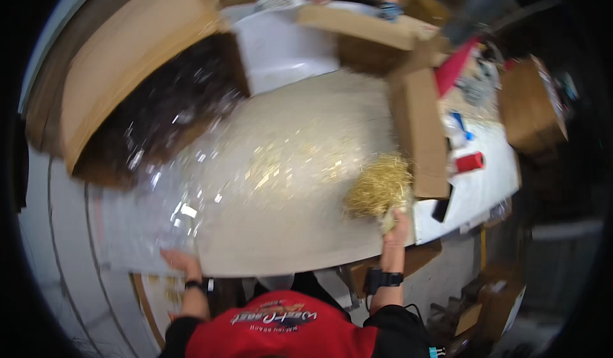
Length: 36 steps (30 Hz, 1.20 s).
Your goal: Manually counting and packaging gold-colored metallic ties into plastic bags at a workstation.
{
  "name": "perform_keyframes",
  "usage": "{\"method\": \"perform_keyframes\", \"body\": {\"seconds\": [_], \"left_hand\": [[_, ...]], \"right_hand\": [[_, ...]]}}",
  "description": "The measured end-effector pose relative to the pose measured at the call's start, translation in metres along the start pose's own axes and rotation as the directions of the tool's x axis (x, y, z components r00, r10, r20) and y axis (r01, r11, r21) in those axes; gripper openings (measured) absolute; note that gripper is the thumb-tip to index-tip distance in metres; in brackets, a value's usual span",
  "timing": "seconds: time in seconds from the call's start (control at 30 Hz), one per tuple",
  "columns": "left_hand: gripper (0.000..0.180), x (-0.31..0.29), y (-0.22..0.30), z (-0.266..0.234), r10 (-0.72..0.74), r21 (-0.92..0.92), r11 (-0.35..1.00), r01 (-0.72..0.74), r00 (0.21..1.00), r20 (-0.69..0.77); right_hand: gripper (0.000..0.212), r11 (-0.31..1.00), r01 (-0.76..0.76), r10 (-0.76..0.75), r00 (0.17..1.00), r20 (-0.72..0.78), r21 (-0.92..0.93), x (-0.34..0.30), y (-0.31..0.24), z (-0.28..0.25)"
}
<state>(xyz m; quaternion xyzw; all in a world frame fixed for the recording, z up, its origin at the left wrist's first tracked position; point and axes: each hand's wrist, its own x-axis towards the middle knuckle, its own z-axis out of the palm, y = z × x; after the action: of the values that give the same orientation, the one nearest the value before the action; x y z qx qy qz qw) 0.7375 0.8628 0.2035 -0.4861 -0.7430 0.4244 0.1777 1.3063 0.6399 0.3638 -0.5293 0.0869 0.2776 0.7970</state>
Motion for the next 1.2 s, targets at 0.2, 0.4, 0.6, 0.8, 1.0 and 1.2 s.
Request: {"method": "perform_keyframes", "body": {"seconds": [0.2, 0.4, 0.6, 0.8, 1.0, 1.2], "left_hand": [[0.043, -0.012, 0.078, -0.115, -0.022, -0.32, 0.946, -0.049, 0.977, -0.214], [0.043, -0.031, 0.104, -0.163, -0.011, -0.515, 0.832, -0.208, 0.921, -0.39], [0.043, -0.025, 0.086, -0.131, -0.095, -0.664, 0.718, -0.209, 0.916, -0.39], [0.043, -0.023, 0.066, -0.103, -0.177, -0.786, 0.579, -0.216, 0.908, -0.38], [0.044, -0.047, 0.045, -0.081, -0.254, -0.882, 0.416, -0.22, 0.903, -0.345], [0.044, -0.039, -0.022, 0.0, -0.422, -0.958, 0.278, -0.076, 0.886, -0.193]], "right_hand": [[0.032, 0.934, -0.306, 0.27, 0.943, 0.196, 0.186, 0.031, 0.023, -0.005], [0.033, 0.883, -0.346, 0.263, 0.924, 0.278, 0.315, 0.042, -0.008, -0.008], [0.034, 0.932, -0.255, 0.189, 0.948, 0.256, 0.256, 0.034, -0.013, 0.011], [0.033, 0.946, -0.237, 0.197, 0.962, 0.189, 0.22, 0.023, -0.005, 0.027], [0.03, 0.94, -0.199, 0.133, 0.962, 0.239, 0.279, -0.002, -0.014, 0.037], [0.027, 0.97, -0.109, 0.055, 0.97, 0.238, 0.22, -0.003, -0.009, 0.075]]}}
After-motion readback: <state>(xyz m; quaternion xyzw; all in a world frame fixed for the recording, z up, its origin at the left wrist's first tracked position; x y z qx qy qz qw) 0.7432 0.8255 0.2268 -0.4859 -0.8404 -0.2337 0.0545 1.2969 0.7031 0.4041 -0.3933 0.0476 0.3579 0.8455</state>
